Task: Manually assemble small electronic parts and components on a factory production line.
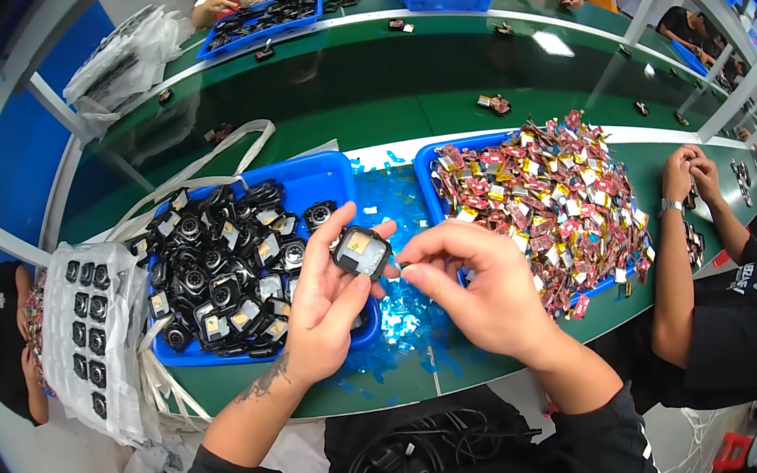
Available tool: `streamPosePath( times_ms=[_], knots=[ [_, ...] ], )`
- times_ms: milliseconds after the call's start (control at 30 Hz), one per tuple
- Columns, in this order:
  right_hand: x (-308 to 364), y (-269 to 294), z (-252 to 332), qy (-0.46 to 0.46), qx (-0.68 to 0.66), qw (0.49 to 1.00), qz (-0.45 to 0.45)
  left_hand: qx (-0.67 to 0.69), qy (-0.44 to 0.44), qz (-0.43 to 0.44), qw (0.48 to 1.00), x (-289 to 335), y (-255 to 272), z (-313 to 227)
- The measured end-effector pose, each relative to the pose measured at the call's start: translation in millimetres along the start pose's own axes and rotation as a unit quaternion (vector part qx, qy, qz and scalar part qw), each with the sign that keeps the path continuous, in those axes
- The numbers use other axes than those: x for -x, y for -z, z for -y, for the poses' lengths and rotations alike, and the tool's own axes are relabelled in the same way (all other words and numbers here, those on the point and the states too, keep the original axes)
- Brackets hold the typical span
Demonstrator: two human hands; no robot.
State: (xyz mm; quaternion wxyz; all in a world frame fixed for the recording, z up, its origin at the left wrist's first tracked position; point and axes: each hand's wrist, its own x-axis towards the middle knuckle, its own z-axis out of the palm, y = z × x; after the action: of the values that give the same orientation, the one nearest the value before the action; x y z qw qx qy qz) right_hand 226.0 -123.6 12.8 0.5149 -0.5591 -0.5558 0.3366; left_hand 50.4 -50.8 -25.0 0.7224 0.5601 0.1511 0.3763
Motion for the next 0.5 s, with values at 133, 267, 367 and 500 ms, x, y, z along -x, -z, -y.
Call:
streamPosePath(
  times_ms=[133, 267, 367, 500],
  knots=[
    [-7, -6, 11, 0.061, 0.135, 0.989, 0.015, 0.004, 0.003, 0.002, 1.0, 1, -1, 0],
    [-8, -16, 21, 0.1, 0.216, 0.971, -0.02, 0.015, 0.007, -0.022, 1.0, 3, -3, 1],
    [-10, -16, 22, 0.116, 0.217, 0.969, -0.021, 0.018, 0.009, -0.034, 0.999, 3, -3, 2],
    [-12, -15, 18, 0.149, 0.22, 0.964, -0.017, 0.03, 0.025, -0.028, 0.999, 4, -4, 2]
  ],
)
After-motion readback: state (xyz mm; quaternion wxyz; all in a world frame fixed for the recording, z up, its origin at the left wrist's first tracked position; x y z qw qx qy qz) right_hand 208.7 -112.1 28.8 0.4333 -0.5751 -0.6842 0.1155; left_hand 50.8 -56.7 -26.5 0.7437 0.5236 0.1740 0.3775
